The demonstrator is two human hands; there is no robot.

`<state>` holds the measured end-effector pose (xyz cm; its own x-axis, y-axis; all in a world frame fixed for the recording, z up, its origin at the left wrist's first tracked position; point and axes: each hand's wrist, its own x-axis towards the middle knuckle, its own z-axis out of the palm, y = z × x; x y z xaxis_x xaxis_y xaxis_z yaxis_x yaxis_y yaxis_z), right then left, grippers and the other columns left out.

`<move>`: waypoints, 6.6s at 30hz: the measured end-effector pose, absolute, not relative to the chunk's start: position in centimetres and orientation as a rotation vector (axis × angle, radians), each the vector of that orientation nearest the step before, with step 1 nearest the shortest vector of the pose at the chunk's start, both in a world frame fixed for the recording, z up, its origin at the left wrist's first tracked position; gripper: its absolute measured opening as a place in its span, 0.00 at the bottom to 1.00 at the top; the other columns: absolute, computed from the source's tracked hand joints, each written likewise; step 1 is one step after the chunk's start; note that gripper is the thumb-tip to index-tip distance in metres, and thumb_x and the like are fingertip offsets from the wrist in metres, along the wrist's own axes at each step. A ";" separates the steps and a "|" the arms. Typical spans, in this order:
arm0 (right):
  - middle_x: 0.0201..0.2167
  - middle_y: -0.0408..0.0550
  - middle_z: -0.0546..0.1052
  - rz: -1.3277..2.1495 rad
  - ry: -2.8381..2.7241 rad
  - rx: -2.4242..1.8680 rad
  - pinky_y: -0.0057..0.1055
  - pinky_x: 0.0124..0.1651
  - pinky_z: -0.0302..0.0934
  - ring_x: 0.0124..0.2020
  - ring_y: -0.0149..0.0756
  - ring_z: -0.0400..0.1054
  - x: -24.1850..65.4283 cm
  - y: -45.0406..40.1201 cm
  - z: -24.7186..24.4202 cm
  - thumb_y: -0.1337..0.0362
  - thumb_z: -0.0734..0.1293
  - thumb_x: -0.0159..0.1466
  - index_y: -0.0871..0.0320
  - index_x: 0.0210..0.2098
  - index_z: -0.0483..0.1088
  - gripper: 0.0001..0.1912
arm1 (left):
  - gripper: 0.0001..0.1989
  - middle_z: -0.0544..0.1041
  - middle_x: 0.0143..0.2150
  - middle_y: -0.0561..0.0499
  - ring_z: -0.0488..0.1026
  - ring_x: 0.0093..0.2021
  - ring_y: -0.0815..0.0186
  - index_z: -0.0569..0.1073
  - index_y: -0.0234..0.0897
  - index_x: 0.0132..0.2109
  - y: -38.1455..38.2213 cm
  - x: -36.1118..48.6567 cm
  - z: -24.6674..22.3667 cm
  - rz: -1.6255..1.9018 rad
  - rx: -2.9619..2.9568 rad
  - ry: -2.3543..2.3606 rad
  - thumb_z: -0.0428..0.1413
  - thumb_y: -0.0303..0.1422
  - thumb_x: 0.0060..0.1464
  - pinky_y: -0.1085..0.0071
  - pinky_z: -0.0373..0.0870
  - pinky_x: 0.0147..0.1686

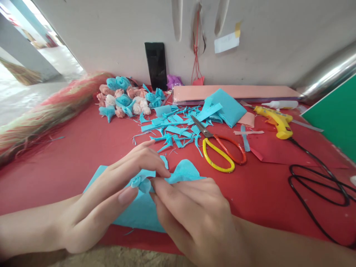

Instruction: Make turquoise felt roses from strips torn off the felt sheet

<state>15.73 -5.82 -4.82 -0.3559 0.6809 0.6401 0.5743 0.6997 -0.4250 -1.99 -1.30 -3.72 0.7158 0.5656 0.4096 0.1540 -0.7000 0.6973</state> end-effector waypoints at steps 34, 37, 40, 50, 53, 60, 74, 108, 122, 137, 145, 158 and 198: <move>0.13 0.41 0.74 0.375 -1.904 -1.042 0.22 0.15 0.61 0.11 0.28 0.66 15.1 -5.7 -4.2 0.71 0.60 0.61 0.56 0.20 0.69 0.15 | 0.11 0.73 0.38 0.47 0.69 0.38 0.63 0.65 0.34 0.46 -1.3 -1.8 -3.9 0.826 2.241 0.512 0.42 0.33 0.63 0.64 0.66 0.44; 0.13 0.39 0.74 0.467 -1.856 -1.024 0.19 0.17 0.63 0.12 0.27 0.68 15.3 -5.7 -4.1 0.71 0.62 0.60 0.55 0.19 0.68 0.15 | 0.10 0.73 0.37 0.48 0.69 0.38 0.62 0.64 0.35 0.46 -1.1 -1.5 -3.9 0.878 2.223 0.528 0.49 0.34 0.59 0.63 0.67 0.43; 0.15 0.37 0.75 0.717 -1.780 -1.006 0.13 0.22 0.67 0.15 0.24 0.71 15.4 -5.5 -4.0 0.73 0.63 0.59 0.56 0.20 0.71 0.13 | 0.09 0.74 0.30 0.52 0.72 0.33 0.64 0.61 0.36 0.48 -1.2 -1.4 -3.9 0.793 2.068 0.473 0.46 0.31 0.61 0.62 0.68 0.47; 0.16 0.44 0.78 1.384 -1.486 -0.902 0.16 0.21 0.70 0.16 0.32 0.75 15.1 -5.4 -4.4 0.71 0.61 0.63 0.62 0.21 0.75 0.17 | 0.11 0.75 0.37 0.50 0.74 0.38 0.66 0.63 0.36 0.50 -1.4 -1.9 -4.0 0.711 1.989 0.513 0.41 0.34 0.65 0.66 0.68 0.47; 0.16 0.43 0.79 1.395 -1.448 -0.894 0.16 0.21 0.70 0.16 0.32 0.75 15.0 -5.4 -4.4 0.71 0.62 0.63 0.61 0.22 0.76 0.15 | 0.10 0.72 0.25 0.57 0.75 0.30 0.67 0.60 0.38 0.51 -1.5 -1.7 -4.1 0.651 1.855 0.406 0.39 0.33 0.66 0.65 0.70 0.44; 0.17 0.41 0.78 1.384 -1.458 -0.857 0.18 0.23 0.72 0.18 0.32 0.76 14.8 -5.6 -4.4 0.69 0.64 0.62 0.57 0.25 0.78 0.13 | 0.13 0.69 0.24 0.54 0.71 0.26 0.68 0.58 0.34 0.51 -1.8 -1.6 -4.2 0.592 1.787 0.355 0.35 0.36 0.67 0.71 0.68 0.28; 0.20 0.42 0.80 1.103 -1.592 -0.851 0.10 0.29 0.69 0.20 0.27 0.76 15.1 -5.8 -4.6 0.74 0.65 0.60 0.58 0.30 0.79 0.11 | 0.17 0.67 0.27 0.54 0.69 0.27 0.69 0.59 0.35 0.52 -1.5 -1.8 -5.1 0.650 1.800 0.296 0.33 0.38 0.67 0.65 0.67 0.45; 0.18 0.38 0.78 0.371 -1.860 -1.020 0.20 0.23 0.68 0.17 0.29 0.72 15.1 -6.4 -4.7 0.68 0.63 0.64 0.52 0.33 0.73 0.09 | 0.17 0.69 0.46 0.41 0.66 0.48 0.60 0.61 0.29 0.53 -1.0 -1.8 -4.9 0.759 2.133 0.296 0.37 0.36 0.66 0.64 0.65 0.51; 0.21 0.40 0.80 0.074 -2.095 -0.963 0.24 0.29 0.68 0.22 0.30 0.75 15.8 -6.3 -5.2 0.67 0.55 0.70 0.56 0.42 0.66 0.09 | 0.13 0.69 0.44 0.44 0.67 0.45 0.63 0.62 0.32 0.52 -2.0 -1.6 -5.2 0.840 2.152 0.392 0.38 0.30 0.65 0.68 0.63 0.49; 0.28 0.41 0.80 0.515 -2.090 -0.775 0.22 0.34 0.68 0.28 0.28 0.74 17.0 -3.8 -4.0 0.72 0.57 0.67 0.56 0.40 0.67 0.10 | 0.14 0.69 0.43 0.50 0.66 0.45 0.66 0.71 0.38 0.46 -0.5 -2.4 -3.1 0.793 1.508 0.442 0.46 0.40 0.64 0.72 0.64 0.48; 0.26 0.41 0.75 0.985 -2.132 -0.655 0.17 0.36 0.65 0.29 0.23 0.70 17.3 -1.7 -4.0 0.60 0.54 0.70 0.58 0.29 0.68 0.19 | 0.10 0.73 0.31 0.50 0.74 0.36 0.66 0.72 0.32 0.37 0.2 -2.4 -1.5 0.661 1.482 0.443 0.48 0.30 0.63 0.70 0.69 0.41; 0.23 0.40 0.72 1.507 -1.920 -0.540 0.21 0.36 0.67 0.28 0.25 0.69 17.4 -2.0 -4.2 0.56 0.56 0.69 0.57 0.26 0.66 0.19 | 0.06 0.75 0.33 0.50 0.78 0.35 0.63 0.71 0.34 0.37 0.0 -2.4 -2.3 0.539 1.124 0.320 0.50 0.29 0.61 0.64 0.72 0.43; 0.27 0.44 0.70 1.508 -1.921 -0.448 0.26 0.37 0.63 0.33 0.30 0.66 17.5 -1.8 -4.9 0.59 0.55 0.70 0.57 0.28 0.64 0.16 | 0.09 0.73 0.30 0.56 0.72 0.36 0.71 0.69 0.38 0.31 -1.4 -2.2 -0.5 0.488 1.263 0.630 0.51 0.34 0.58 0.78 0.68 0.42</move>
